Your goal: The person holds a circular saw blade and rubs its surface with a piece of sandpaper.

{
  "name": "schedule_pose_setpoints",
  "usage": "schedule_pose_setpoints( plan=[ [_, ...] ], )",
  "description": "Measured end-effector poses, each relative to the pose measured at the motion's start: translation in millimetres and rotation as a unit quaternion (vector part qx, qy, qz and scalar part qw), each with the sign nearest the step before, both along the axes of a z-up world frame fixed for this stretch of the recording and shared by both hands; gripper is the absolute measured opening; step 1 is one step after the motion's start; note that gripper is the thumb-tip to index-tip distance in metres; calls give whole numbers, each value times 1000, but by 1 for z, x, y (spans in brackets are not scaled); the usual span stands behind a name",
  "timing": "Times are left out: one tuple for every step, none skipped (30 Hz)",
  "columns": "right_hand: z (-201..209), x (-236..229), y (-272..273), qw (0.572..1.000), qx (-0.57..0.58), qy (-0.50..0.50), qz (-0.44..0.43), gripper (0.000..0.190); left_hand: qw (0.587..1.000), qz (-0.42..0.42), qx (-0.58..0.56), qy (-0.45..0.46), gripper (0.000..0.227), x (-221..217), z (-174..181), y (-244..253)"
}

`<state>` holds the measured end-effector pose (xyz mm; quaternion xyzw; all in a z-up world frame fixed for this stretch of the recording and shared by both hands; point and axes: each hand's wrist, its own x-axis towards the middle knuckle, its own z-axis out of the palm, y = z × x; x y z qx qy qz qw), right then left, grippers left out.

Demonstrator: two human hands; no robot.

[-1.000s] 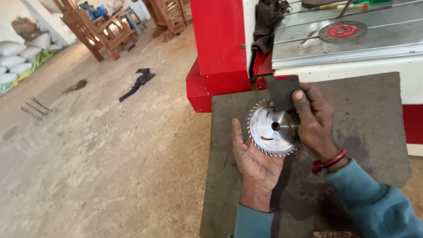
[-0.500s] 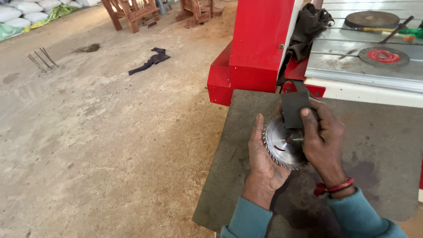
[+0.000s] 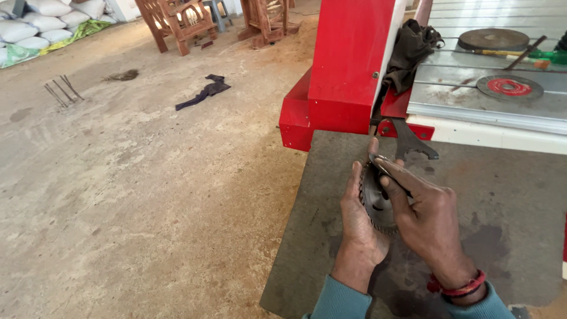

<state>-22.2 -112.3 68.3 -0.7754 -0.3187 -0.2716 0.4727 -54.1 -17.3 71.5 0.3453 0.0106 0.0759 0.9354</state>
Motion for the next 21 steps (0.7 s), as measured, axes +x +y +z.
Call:
schedule_pose_setpoints(
  plan=[
    [0, -2, 0, 1000, 3, 1, 3, 31, 1000, 0, 5, 8, 62, 1, -3, -1],
    [1, -3, 0, 1000, 4, 1, 7, 32, 1000, 8, 7, 4, 61, 4, -7, -3],
    [1, -4, 0, 1000, 5, 0, 10, 32, 1000, 16, 8, 1, 60, 6, -12, -3],
    [0, -6, 1, 995, -57, 73, -27, 32, 1000, 26, 9, -2, 60, 8, -19, -3],
    [-2, -10, 1, 980, -118, 145, -64, 31, 998, 14, -32, -54, 58, 12, -26, -1],
    [-6, -14, 2, 955, -176, 216, -99, 31, 992, 5, -72, -104, 57, 16, -32, 3],
    [-11, -26, -3, 974, -152, 165, -24, 33, 982, -5, -110, -155, 56, 18, -37, 5],
    [-17, -41, -11, 985, -122, 111, 49, 35, 978, -23, -123, -165, 55, 18, -40, 11],
    [-20, -48, -15, 987, -90, 55, 121, 37, 974, -42, -136, -174, 55, 13, -42, 20],
    [-18, -42, -18, 989, -76, -4, 130, 31, 969, -61, -150, -185, 54, 9, -41, 25],
    [-13, -31, -23, 986, -61, -63, 139, 27, 978, -44, -124, -158, 56, 10, -38, 23],
    [-12, -28, -27, 982, -48, -116, 144, 25, 986, -30, -101, -126, 59, 12, -36, 16],
    [-10, -22, -26, 990, -28, -90, 108, 25, 993, -16, -77, -93, 61, 12, -36, 10],
    [-3, -9, -22, 995, -7, -69, 72, 27, 977, -46, -183, -94, 58, 13, -33, 5],
    [3, -2, -21, 998, 14, -48, 36, 30, 950, -76, -287, -93, 56, 13, -32, -1],
    [3, -4, -17, 999, -50, 20, 9, 28, 940, -91, -307, -117, 56, 14, -31, -1],
    [1, -8, -11, 990, -112, 89, -18, 27, 928, -107, -327, -141, 55, 16, -30, -1],
    [2, -11, -4, 972, -171, 155, -43, 26, 938, -106, -266, -196, 56, 16, -29, 6],
    [1, -19, -4, 989, -130, 57, 43, 27, 941, -105, -202, -250, 58, 17, -29, 12],
    [-7, -38, -11, 987, -91, -35, 126, 29, 938, -117, -209, -250, 56, 16, -32, 17],
    [-13, -51, -15, 969, -49, -127, 206, 32, 935, -129, -216, -251, 55, 15, -34, 25]
  ],
)
